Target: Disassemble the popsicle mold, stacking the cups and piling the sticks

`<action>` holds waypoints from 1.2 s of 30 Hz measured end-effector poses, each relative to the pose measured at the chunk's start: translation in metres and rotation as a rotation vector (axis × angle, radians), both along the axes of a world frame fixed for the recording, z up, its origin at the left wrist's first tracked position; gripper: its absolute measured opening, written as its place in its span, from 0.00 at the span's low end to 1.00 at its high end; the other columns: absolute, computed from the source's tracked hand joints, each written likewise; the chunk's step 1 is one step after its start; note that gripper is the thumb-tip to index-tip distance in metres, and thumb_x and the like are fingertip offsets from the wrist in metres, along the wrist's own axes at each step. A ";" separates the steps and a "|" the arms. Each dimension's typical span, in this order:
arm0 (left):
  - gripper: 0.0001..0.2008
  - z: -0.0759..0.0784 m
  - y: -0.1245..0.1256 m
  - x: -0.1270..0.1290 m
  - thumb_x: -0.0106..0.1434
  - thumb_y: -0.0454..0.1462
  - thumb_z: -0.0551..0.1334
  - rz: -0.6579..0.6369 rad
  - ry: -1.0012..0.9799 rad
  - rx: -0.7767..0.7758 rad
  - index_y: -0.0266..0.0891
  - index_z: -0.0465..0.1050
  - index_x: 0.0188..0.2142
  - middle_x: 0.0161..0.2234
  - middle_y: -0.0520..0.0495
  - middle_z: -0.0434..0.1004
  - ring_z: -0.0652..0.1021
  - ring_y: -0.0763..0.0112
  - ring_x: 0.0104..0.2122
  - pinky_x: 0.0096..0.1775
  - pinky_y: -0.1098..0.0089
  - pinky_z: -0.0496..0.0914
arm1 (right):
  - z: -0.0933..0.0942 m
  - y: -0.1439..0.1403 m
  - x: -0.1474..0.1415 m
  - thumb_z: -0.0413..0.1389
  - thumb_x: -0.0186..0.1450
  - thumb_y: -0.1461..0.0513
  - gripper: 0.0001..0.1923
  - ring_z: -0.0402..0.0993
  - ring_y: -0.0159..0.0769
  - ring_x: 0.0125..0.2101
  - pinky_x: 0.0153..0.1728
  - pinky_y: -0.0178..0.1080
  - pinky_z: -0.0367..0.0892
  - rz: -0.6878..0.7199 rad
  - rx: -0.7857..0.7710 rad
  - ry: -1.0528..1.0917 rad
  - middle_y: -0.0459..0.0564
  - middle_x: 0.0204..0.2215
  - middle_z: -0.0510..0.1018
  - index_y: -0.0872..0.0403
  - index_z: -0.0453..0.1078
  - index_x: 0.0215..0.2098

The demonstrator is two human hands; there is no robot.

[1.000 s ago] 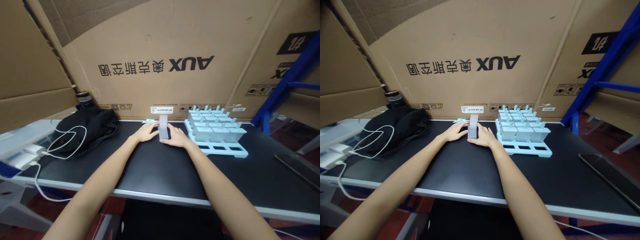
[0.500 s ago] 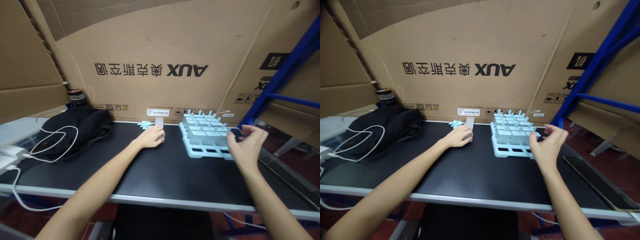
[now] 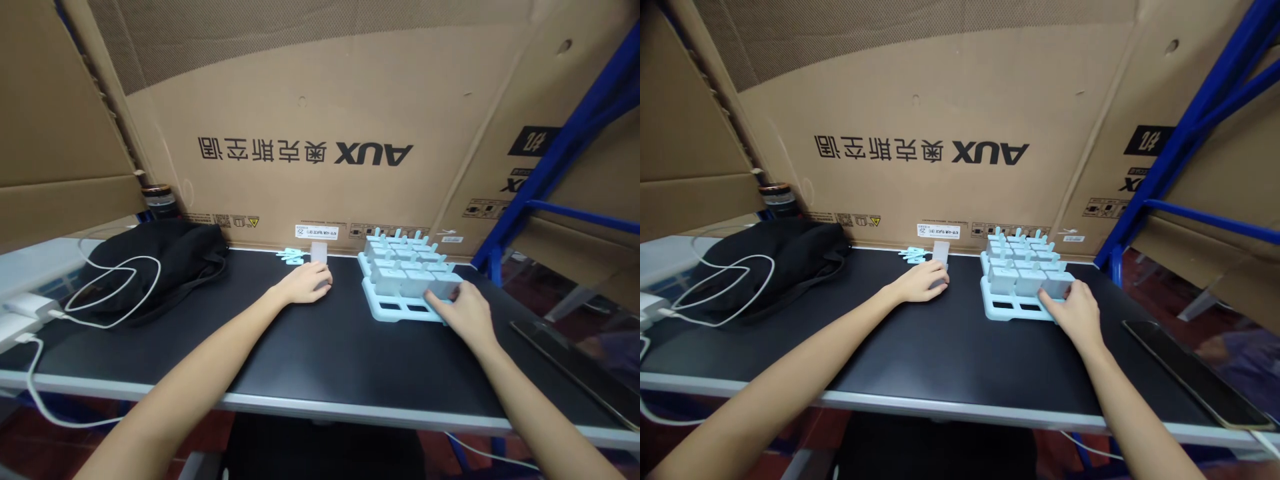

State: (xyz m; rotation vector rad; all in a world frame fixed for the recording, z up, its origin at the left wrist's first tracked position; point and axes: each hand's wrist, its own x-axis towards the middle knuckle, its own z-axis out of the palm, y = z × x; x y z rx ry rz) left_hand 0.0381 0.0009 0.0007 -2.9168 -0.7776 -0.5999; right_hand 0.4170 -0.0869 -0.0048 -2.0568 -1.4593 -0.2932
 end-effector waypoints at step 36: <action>0.22 -0.009 0.031 -0.049 0.60 0.54 0.61 0.130 -0.836 -0.902 0.34 0.70 0.30 0.21 0.49 0.73 0.70 0.78 0.17 0.22 0.75 0.60 | 0.031 0.052 -0.244 0.48 0.63 0.56 0.18 0.74 0.43 0.38 0.31 0.39 0.62 0.531 -0.233 -0.328 0.55 0.42 0.73 0.54 0.57 0.49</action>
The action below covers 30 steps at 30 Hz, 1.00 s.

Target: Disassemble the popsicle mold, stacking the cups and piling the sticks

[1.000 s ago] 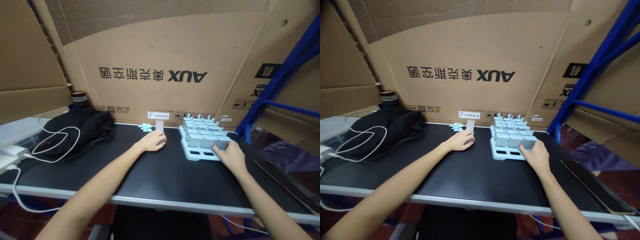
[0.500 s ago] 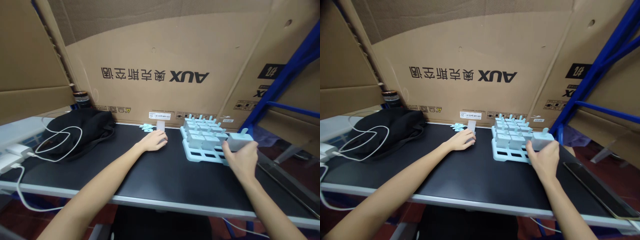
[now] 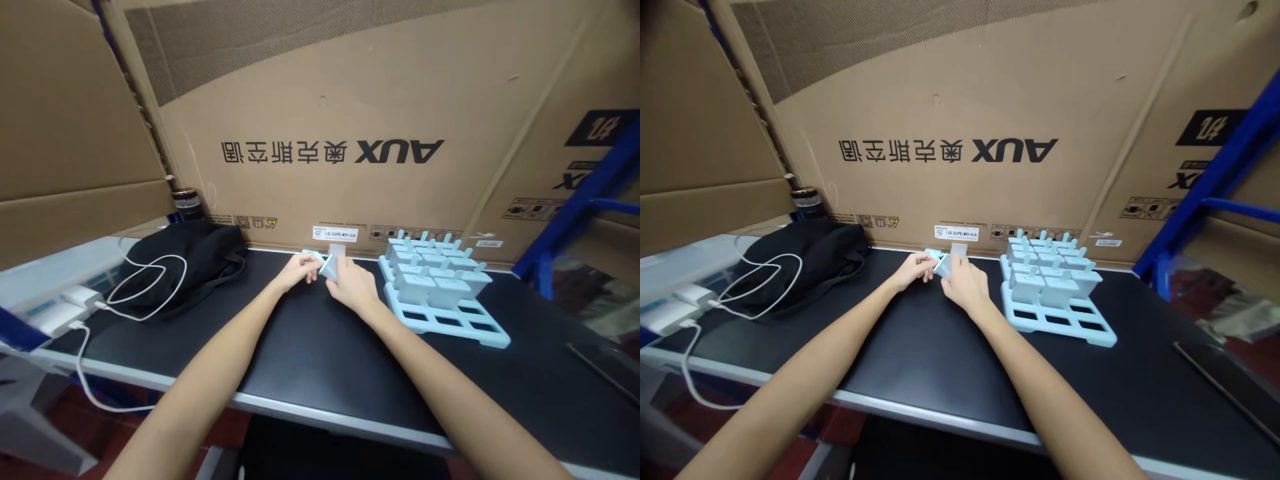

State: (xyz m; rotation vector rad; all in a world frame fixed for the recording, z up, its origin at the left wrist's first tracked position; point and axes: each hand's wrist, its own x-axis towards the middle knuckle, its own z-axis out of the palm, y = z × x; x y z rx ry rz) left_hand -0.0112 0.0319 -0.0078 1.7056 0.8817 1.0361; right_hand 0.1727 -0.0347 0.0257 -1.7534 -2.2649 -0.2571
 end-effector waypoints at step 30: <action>0.18 0.011 -0.007 0.016 0.59 0.51 0.63 -0.041 0.068 0.042 0.37 0.70 0.33 0.28 0.47 0.78 0.72 0.78 0.21 0.23 0.75 0.58 | -0.005 -0.009 0.027 0.44 0.64 0.38 0.31 0.76 0.47 0.37 0.35 0.40 0.64 -0.097 -0.012 0.035 0.54 0.41 0.77 0.46 0.60 0.55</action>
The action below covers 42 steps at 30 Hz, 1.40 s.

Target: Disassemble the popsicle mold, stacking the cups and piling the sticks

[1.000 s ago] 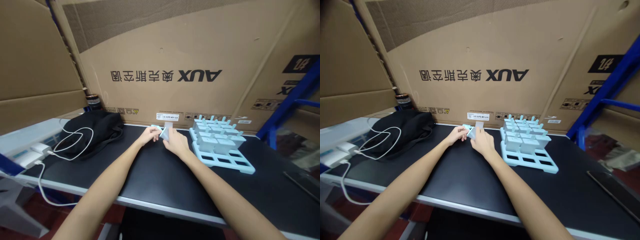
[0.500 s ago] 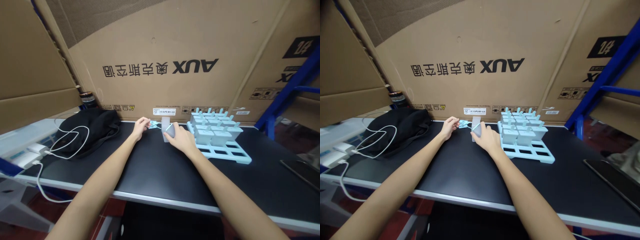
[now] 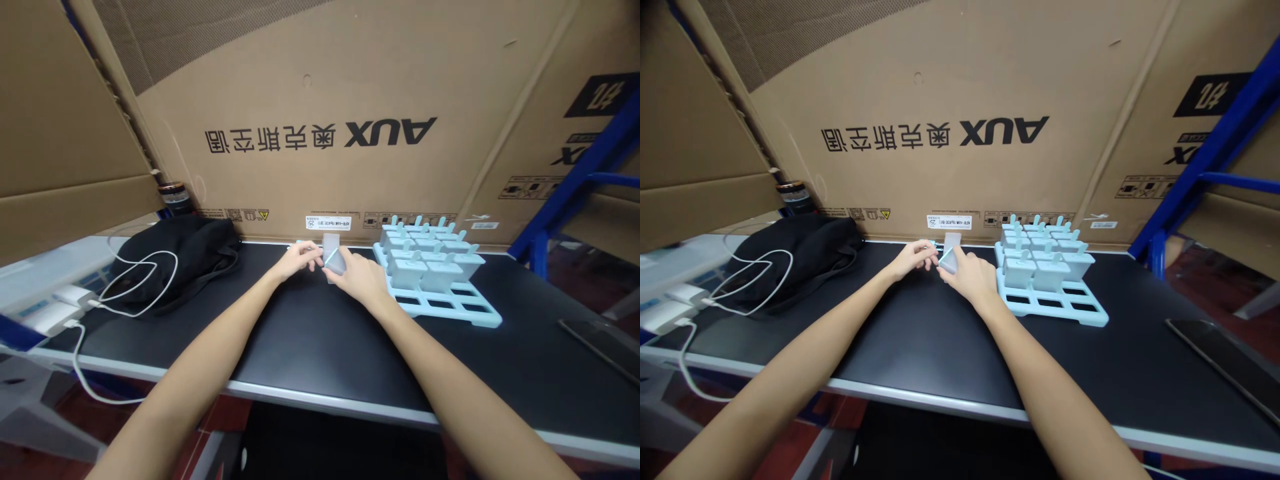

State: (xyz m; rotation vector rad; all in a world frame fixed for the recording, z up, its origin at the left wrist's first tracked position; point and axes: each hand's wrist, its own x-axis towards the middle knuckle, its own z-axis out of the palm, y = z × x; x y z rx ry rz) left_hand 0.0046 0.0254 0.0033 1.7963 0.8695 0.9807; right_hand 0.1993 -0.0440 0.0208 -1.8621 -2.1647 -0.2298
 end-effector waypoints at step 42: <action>0.11 -0.029 0.029 -0.036 0.55 0.41 0.64 0.414 0.516 0.472 0.43 0.74 0.38 0.42 0.44 0.70 0.70 0.58 0.45 0.49 0.59 0.65 | 0.002 -0.003 0.001 0.53 0.57 0.36 0.38 0.77 0.54 0.41 0.38 0.45 0.66 0.004 -0.184 0.029 0.59 0.39 0.78 0.53 0.57 0.53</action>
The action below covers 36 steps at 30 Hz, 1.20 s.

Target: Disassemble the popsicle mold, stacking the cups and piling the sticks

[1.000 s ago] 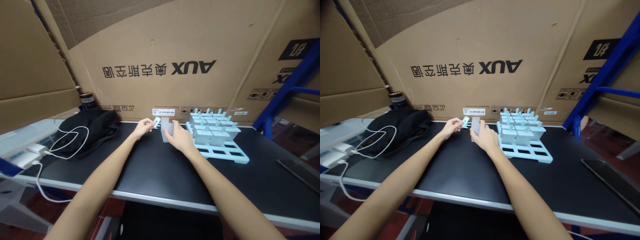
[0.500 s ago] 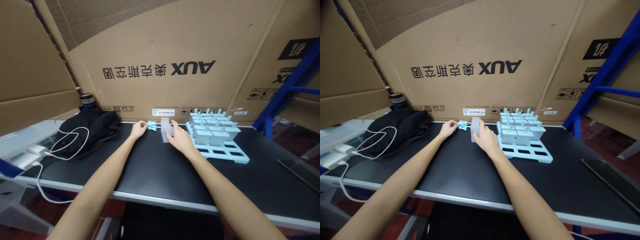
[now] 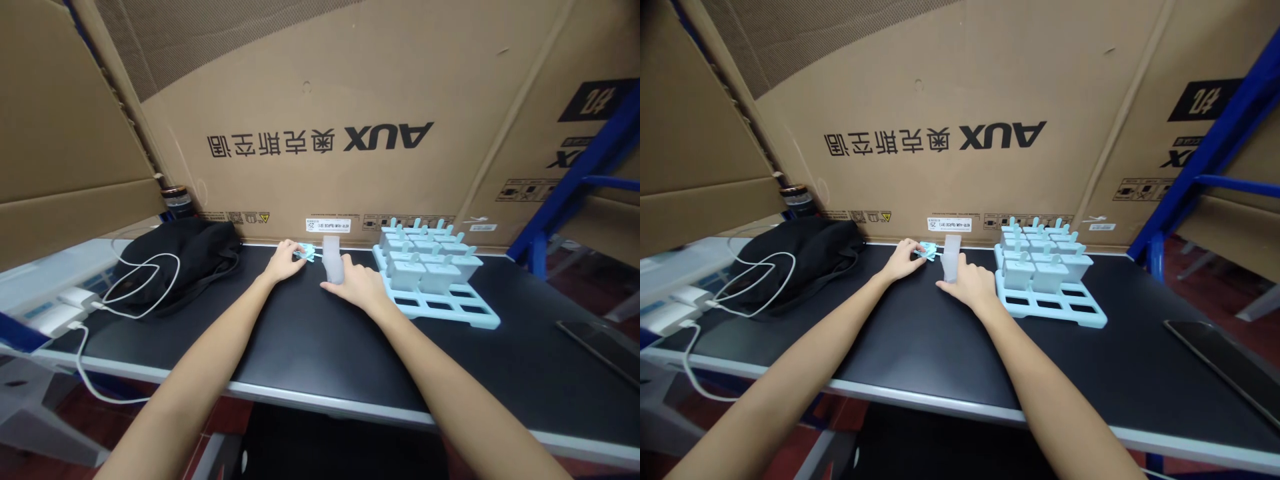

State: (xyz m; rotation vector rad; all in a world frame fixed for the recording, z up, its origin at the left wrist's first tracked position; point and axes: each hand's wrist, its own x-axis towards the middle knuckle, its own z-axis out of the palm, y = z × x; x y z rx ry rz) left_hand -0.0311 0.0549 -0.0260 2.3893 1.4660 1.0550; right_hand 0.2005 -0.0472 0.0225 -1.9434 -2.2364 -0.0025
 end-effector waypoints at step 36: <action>0.14 0.013 -0.022 0.029 0.63 0.45 0.58 -0.367 0.032 -0.096 0.41 0.78 0.31 0.26 0.49 0.78 0.73 0.70 0.25 0.32 0.70 0.64 | -0.021 0.014 0.008 0.50 0.60 0.37 0.44 0.75 0.52 0.45 0.37 0.43 0.65 0.207 -0.001 0.220 0.60 0.49 0.74 0.55 0.47 0.63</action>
